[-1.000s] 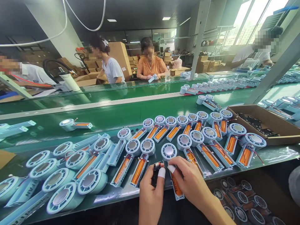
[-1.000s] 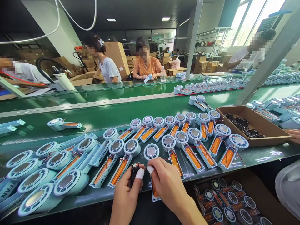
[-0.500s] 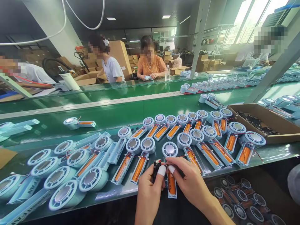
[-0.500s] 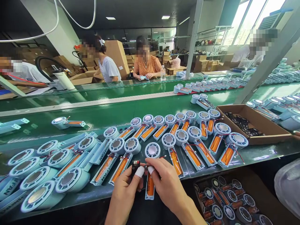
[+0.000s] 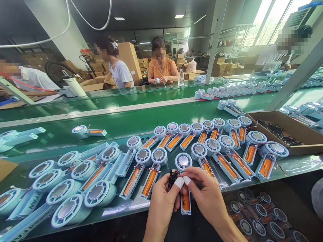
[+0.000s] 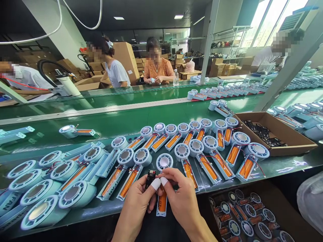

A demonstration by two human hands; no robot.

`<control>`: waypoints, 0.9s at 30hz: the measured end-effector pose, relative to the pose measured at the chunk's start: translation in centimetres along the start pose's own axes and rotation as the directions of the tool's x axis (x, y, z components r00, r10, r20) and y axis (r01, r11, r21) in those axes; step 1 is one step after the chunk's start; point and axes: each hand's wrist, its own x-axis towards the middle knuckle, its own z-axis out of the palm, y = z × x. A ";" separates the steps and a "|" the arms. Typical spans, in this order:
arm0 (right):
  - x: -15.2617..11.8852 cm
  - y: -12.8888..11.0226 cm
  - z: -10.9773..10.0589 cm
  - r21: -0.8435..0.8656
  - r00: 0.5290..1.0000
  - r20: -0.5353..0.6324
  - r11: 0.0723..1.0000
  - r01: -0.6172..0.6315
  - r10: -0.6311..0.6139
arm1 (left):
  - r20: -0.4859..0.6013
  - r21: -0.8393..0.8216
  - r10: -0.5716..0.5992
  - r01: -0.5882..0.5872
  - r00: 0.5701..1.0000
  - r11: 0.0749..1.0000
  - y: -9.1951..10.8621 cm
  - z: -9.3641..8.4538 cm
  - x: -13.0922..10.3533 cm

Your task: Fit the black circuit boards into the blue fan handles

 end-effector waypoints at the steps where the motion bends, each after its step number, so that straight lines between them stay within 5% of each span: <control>1: 0.0 0.0 0.0 0.030 1.000 0.005 0.999 -0.028 0.027 | -0.013 0.004 -0.012 0.012 1.000 1.000 0.0 0.0 0.1; 6: -0.4 -0.4 -0.3 0.008 0.998 0.053 0.999 -0.033 0.033 | -0.056 -0.041 -0.076 0.074 0.996 0.996 -0.1 -0.3 0.6; 14: -1.8 -0.4 0.8 -0.442 0.972 0.095 0.865 0.236 -0.216 | -0.136 -0.040 -0.001 -0.005 0.991 0.999 0.0 -0.1 0.6; 23: -1.0 -1.5 -0.9 -0.504 0.948 0.082 0.808 0.304 -0.306 | -0.133 -0.039 -0.024 0.019 0.991 0.999 -0.4 -0.7 0.9; 27: -1.1 -1.6 -0.4 -0.521 0.951 0.197 0.797 0.306 -0.237 | -0.076 0.012 -0.007 0.008 0.997 1.000 -0.1 -0.6 0.4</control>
